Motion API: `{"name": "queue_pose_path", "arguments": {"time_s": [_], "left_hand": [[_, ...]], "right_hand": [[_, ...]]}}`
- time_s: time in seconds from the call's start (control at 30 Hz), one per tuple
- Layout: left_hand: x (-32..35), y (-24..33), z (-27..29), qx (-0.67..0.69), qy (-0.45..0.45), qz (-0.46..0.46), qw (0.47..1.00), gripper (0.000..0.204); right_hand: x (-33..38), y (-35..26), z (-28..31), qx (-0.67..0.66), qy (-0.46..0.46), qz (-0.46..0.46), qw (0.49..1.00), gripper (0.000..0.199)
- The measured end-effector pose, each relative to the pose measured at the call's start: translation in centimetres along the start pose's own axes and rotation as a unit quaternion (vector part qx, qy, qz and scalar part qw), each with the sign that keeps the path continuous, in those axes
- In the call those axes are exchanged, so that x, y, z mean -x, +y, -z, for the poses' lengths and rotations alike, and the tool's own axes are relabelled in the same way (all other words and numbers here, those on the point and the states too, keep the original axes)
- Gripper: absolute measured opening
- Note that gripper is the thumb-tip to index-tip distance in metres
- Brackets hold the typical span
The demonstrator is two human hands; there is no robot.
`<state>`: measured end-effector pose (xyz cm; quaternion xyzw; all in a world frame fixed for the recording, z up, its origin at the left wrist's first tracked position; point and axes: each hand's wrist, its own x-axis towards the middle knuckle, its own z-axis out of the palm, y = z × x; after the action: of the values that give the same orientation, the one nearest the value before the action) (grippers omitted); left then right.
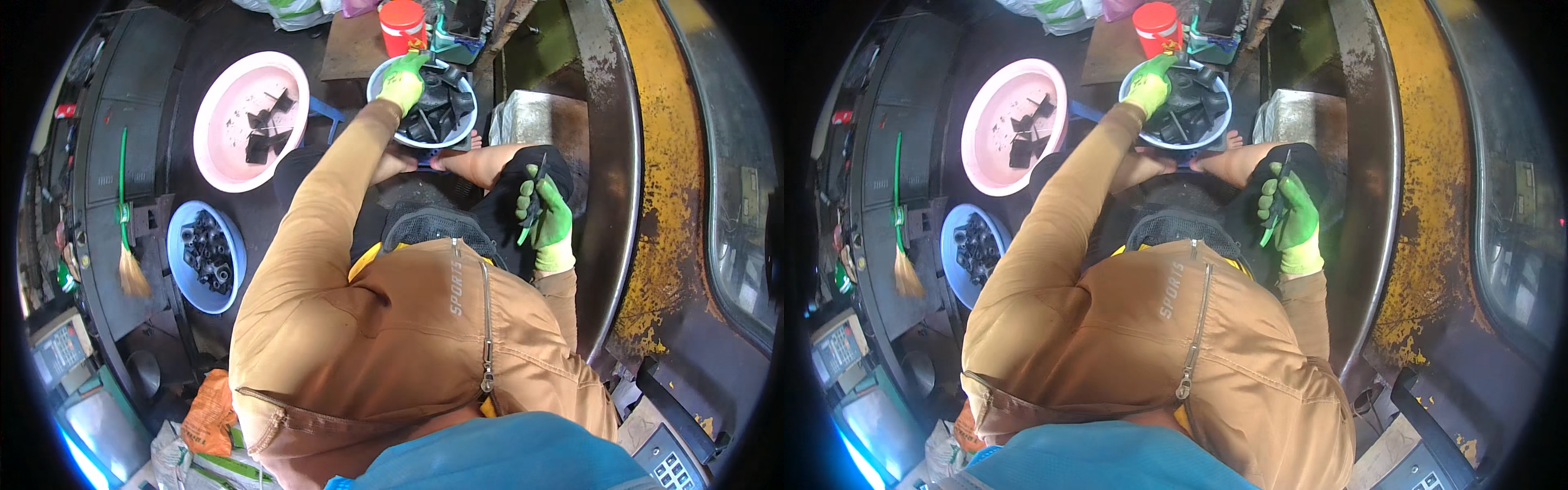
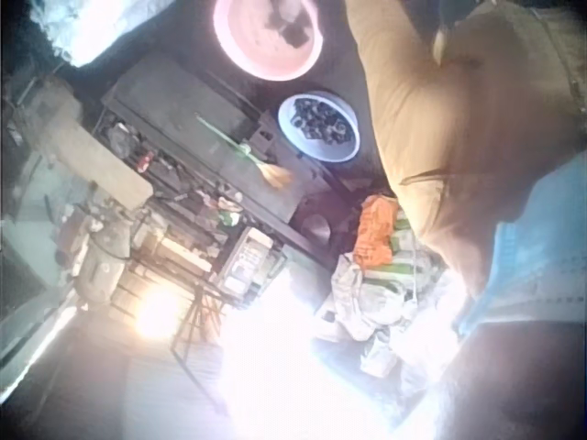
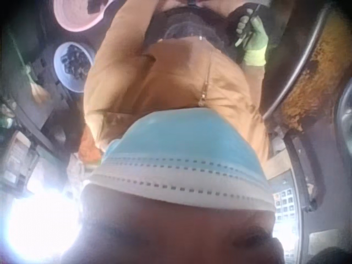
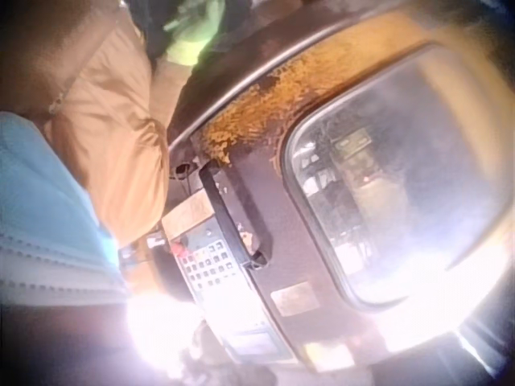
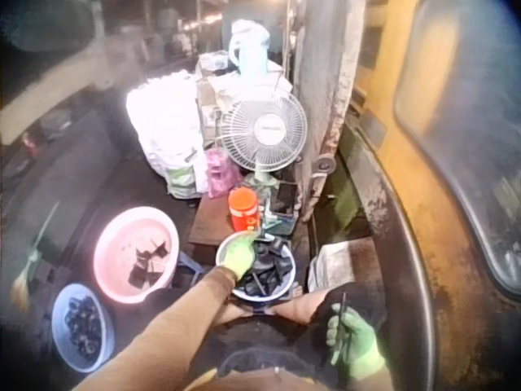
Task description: The person sits on the floor and repeatedly picks up small black plastic parts from a tray, inspects them by turning them over, and places them into a white bucket. The person also moves parts between a pink basin and the bucket.
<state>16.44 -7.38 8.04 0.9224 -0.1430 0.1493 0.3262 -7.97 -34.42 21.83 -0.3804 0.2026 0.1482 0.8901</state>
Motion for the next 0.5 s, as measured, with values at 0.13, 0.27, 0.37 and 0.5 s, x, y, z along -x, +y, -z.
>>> {"name": "queue_pose_path", "arguments": {"time_s": [0.13, 0.27, 0.37, 0.5], "left_hand": [[-4.0, -1.5, -3.0, -0.124, -0.142, -0.001, 0.982, 0.031], [-5.6, -2.9, -4.2, -0.258, -0.216, -0.050, 0.940, 0.025], [-6.1, -2.4, -2.8, -0.234, -0.210, -0.072, 0.946, 0.022], [-4.7, 1.3, 2.9, -0.136, -0.094, -0.062, 0.984, 0.022]], "right_hand": [[1.1, 0.1, -0.2, 0.011, 0.050, 0.020, 0.999, 0.032], [1.8, 0.3, -0.2, -0.002, 0.083, 0.021, 0.996, 0.032], [1.5, 0.5, -0.2, 0.010, 0.069, 0.019, 0.997, 0.031], [-0.7, 0.5, -0.4, 0.042, 0.061, 0.042, 0.996, 0.027]]}}
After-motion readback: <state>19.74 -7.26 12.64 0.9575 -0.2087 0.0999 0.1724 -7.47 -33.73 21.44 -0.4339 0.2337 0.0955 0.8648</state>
